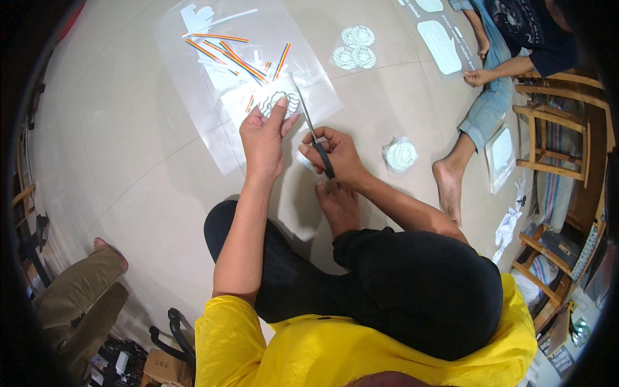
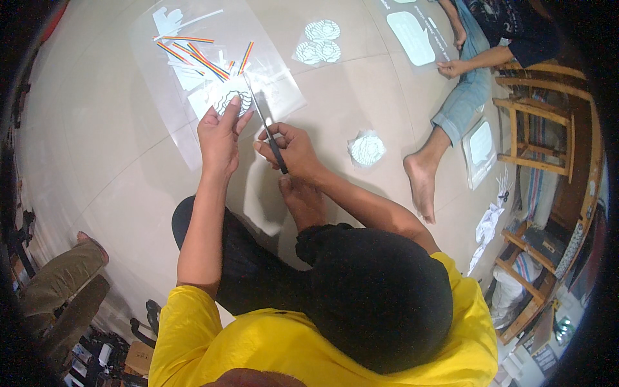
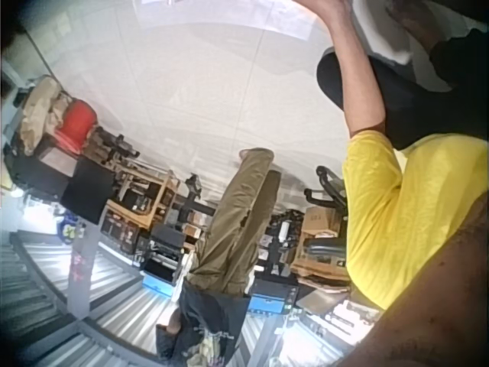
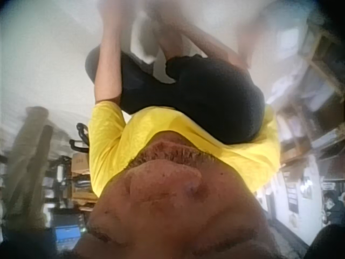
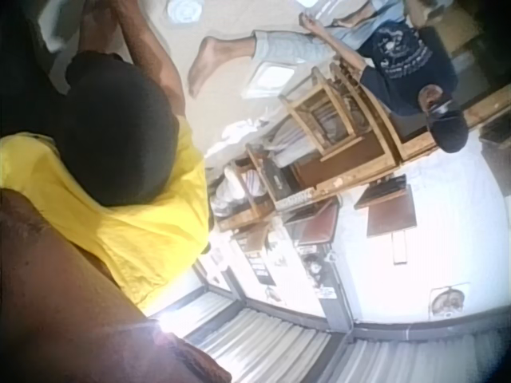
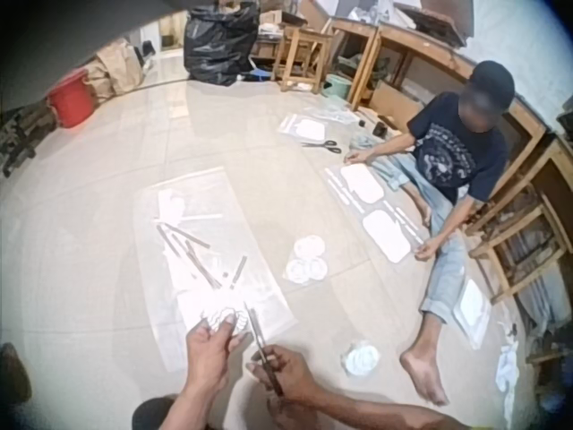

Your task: The person sits on the floor and uses scissors to cut a white paper sheet with a printed pattern into smaller pieces. The person holds the paper with one hand and cuts with the other, repeatedly trimming the edges.

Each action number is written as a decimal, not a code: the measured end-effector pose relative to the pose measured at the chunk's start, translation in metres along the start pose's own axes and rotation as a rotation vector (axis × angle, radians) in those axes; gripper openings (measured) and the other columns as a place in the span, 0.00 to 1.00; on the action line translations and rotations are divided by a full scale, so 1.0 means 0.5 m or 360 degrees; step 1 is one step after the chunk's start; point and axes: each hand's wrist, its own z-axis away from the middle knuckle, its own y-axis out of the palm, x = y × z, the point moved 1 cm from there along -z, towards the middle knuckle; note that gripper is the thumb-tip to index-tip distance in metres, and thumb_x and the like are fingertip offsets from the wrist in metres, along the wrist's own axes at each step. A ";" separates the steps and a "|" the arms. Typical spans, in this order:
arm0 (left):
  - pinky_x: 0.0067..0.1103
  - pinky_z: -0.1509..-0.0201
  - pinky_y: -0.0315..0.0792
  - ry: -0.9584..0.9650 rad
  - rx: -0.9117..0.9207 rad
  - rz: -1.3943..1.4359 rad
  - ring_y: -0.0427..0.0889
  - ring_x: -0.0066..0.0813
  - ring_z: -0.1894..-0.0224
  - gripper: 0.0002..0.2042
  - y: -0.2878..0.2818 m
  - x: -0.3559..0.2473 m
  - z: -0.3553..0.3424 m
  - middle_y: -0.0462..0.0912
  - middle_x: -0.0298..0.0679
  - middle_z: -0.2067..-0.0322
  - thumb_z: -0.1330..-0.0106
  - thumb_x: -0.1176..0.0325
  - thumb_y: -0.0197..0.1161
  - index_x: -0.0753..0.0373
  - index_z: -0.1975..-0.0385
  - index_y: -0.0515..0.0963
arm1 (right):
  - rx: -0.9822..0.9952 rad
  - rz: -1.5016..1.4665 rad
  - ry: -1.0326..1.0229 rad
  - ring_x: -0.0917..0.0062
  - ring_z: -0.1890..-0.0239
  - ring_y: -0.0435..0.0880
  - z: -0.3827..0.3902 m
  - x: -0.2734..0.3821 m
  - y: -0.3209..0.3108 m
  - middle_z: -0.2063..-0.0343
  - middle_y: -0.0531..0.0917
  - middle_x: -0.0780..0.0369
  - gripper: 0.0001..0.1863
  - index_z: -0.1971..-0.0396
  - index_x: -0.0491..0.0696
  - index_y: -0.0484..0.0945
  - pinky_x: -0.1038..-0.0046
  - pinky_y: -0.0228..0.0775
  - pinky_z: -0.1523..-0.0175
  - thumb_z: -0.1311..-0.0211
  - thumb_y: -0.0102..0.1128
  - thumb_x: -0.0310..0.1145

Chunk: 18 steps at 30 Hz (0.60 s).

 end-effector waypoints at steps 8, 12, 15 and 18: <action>0.25 0.49 0.88 -0.0021 -0.0023 0.0034 0.88 0.23 0.58 0.10 -0.006 -0.004 -0.004 0.88 0.39 0.56 0.25 0.73 0.66 0.69 0.49 0.79 | 0.0048 -0.0026 -0.0080 0.90 0.79 0.72 -0.029 0.011 0.002 0.79 0.81 0.71 0.17 0.54 0.45 0.80 0.83 0.59 0.74 0.33 0.77 0.37; 0.25 0.47 0.87 -0.0054 -0.0032 0.0008 0.88 0.23 0.56 0.11 -0.005 -0.006 -0.001 0.87 0.38 0.55 0.25 0.72 0.67 0.69 0.48 0.79 | 0.0032 0.0012 -0.0076 0.90 0.80 0.72 -0.035 0.026 0.004 0.80 0.81 0.71 0.17 0.54 0.45 0.80 0.83 0.58 0.75 0.34 0.77 0.37; 0.29 0.41 0.87 -0.0067 0.0015 0.0002 0.87 0.24 0.52 0.12 -0.012 -0.005 -0.002 0.87 0.38 0.53 0.25 0.71 0.67 0.69 0.47 0.79 | 0.0027 -0.0024 -0.0051 0.90 0.80 0.71 -0.036 0.031 0.008 0.80 0.81 0.70 0.17 0.55 0.44 0.80 0.83 0.57 0.75 0.34 0.77 0.37; 0.29 0.41 0.86 -0.0062 0.0023 0.0027 0.87 0.23 0.53 0.11 -0.012 -0.005 -0.003 0.87 0.38 0.53 0.25 0.71 0.67 0.69 0.48 0.79 | 0.0037 -0.0031 -0.0006 0.89 0.81 0.71 -0.040 0.024 0.008 0.80 0.81 0.69 0.17 0.55 0.44 0.80 0.82 0.57 0.76 0.33 0.77 0.37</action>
